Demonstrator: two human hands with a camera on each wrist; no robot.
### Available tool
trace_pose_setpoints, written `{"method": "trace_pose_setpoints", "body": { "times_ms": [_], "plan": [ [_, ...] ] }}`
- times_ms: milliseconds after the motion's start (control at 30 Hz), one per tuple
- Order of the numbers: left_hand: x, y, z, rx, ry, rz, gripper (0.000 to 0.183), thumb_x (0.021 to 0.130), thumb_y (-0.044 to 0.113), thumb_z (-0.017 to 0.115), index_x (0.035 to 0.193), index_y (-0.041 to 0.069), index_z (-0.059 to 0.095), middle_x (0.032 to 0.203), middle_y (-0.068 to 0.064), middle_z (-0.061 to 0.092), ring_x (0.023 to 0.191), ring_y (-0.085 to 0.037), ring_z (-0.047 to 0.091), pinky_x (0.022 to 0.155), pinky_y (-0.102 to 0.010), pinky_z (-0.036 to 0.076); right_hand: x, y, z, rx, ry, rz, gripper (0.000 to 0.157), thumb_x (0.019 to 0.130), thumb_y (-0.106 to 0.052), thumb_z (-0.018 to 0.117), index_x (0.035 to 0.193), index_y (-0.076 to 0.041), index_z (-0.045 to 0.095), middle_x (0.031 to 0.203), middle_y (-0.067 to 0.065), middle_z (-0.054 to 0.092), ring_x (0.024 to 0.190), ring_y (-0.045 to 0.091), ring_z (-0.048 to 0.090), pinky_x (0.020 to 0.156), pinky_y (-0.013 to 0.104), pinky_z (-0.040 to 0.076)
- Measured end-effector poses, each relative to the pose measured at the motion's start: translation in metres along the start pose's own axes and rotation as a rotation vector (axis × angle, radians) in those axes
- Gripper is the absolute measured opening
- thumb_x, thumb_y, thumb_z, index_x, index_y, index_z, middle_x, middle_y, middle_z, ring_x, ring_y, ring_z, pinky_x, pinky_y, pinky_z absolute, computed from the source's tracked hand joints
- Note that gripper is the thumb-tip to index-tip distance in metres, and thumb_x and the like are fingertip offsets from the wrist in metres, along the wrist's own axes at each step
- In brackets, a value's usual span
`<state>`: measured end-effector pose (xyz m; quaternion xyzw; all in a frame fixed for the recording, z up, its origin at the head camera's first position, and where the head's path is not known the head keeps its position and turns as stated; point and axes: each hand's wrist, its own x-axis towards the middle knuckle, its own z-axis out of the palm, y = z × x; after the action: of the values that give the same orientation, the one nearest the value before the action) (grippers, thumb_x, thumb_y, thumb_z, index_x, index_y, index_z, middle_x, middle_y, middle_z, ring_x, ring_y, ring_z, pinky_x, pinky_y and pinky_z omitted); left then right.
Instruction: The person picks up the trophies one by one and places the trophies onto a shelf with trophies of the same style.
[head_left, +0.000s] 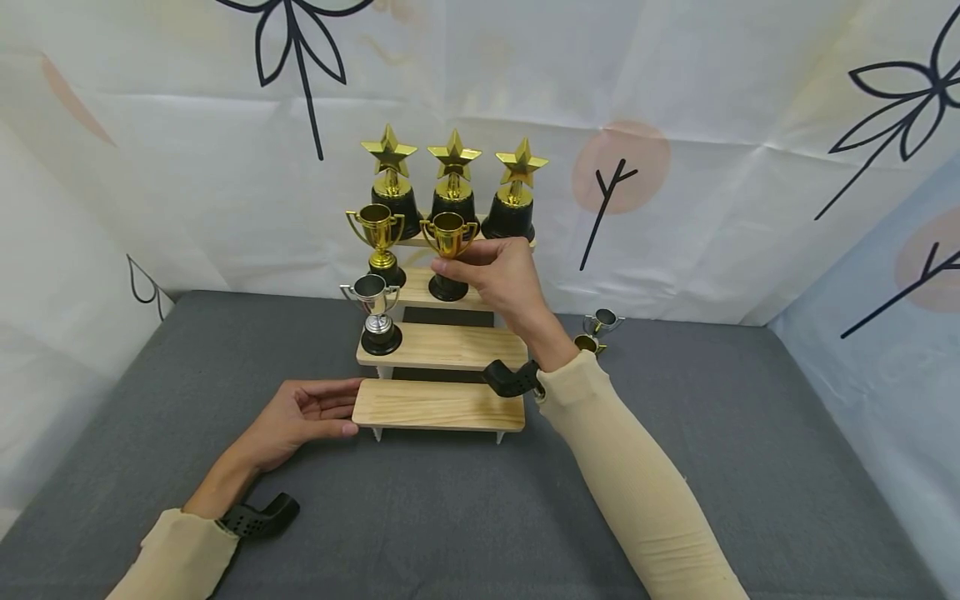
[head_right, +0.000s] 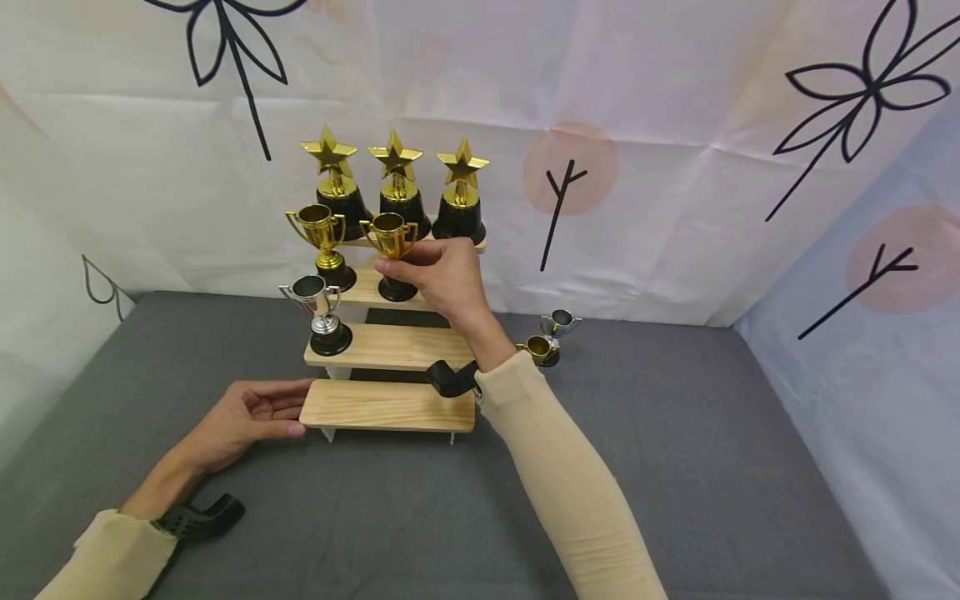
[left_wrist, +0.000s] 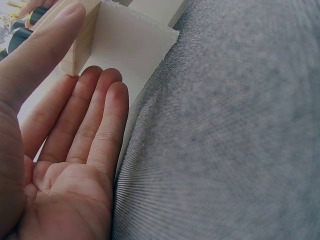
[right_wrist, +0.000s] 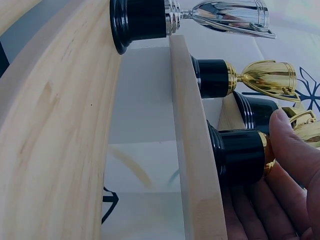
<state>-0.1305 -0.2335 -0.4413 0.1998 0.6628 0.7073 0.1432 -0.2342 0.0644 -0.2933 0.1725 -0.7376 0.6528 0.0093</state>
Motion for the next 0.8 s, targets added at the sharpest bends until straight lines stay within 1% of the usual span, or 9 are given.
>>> {"method": "trace_pose_setpoints", "body": {
  "times_ms": [167, 367, 533, 633, 800],
  "plan": [
    [0.0, -0.0001, 0.0, 0.004, -0.001, 0.004, 0.067, 0.086, -0.014, 0.072, 0.142, -0.024, 0.037, 0.137, -0.007, 0.062, 0.12, -0.018, 0.064, 0.097, -0.036, 0.057, 0.0007, 0.0003, 0.0001, -0.016, 0.002, 0.009, 0.025, 0.086, -0.008, 0.083, 0.106, 0.007, 0.077, 0.1, 0.012, 0.077, 0.099, 0.021, 0.07, 0.08, 0.029, 0.058],
    [0.0, -0.0009, -0.0006, 0.005, -0.007, 0.01, 0.067, 0.086, -0.014, 0.072, 0.142, -0.024, 0.037, 0.136, -0.005, 0.062, 0.12, -0.018, 0.064, 0.097, -0.036, 0.057, 0.0005, 0.0008, -0.0007, -0.02, -0.002, 0.006, 0.025, 0.086, -0.009, 0.083, 0.106, 0.005, 0.078, 0.101, 0.012, 0.076, 0.1, 0.021, 0.07, 0.083, 0.03, 0.058],
    [-0.0004, -0.0021, -0.0015, 0.016, -0.009, 0.015, 0.066, 0.086, -0.014, 0.072, 0.142, -0.023, 0.039, 0.137, -0.006, 0.062, 0.121, -0.018, 0.064, 0.097, -0.036, 0.057, 0.0003, 0.0007, -0.0013, -0.02, -0.007, 0.006, 0.028, 0.086, -0.009, 0.084, 0.108, 0.006, 0.077, 0.101, 0.012, 0.076, 0.1, 0.021, 0.069, 0.082, 0.03, 0.057],
    [-0.0005, -0.0027, -0.0018, 0.016, -0.01, 0.017, 0.065, 0.086, -0.014, 0.072, 0.142, -0.023, 0.039, 0.137, -0.006, 0.062, 0.121, -0.018, 0.064, 0.097, -0.036, 0.057, -0.0002, 0.0008, -0.0021, -0.022, -0.009, 0.009, 0.028, 0.085, -0.01, 0.084, 0.108, 0.005, 0.077, 0.102, 0.012, 0.076, 0.101, 0.021, 0.069, 0.083, 0.031, 0.057],
    [-0.0007, -0.0033, -0.0021, 0.014, -0.006, 0.009, 0.066, 0.086, -0.014, 0.072, 0.142, -0.023, 0.039, 0.137, -0.006, 0.062, 0.12, -0.019, 0.064, 0.097, -0.036, 0.057, -0.0025, 0.0009, -0.0056, -0.018, -0.01, 0.011, 0.027, 0.085, -0.011, 0.084, 0.108, 0.001, 0.078, 0.104, 0.011, 0.076, 0.103, 0.021, 0.069, 0.089, 0.034, 0.058]
  ]
}}
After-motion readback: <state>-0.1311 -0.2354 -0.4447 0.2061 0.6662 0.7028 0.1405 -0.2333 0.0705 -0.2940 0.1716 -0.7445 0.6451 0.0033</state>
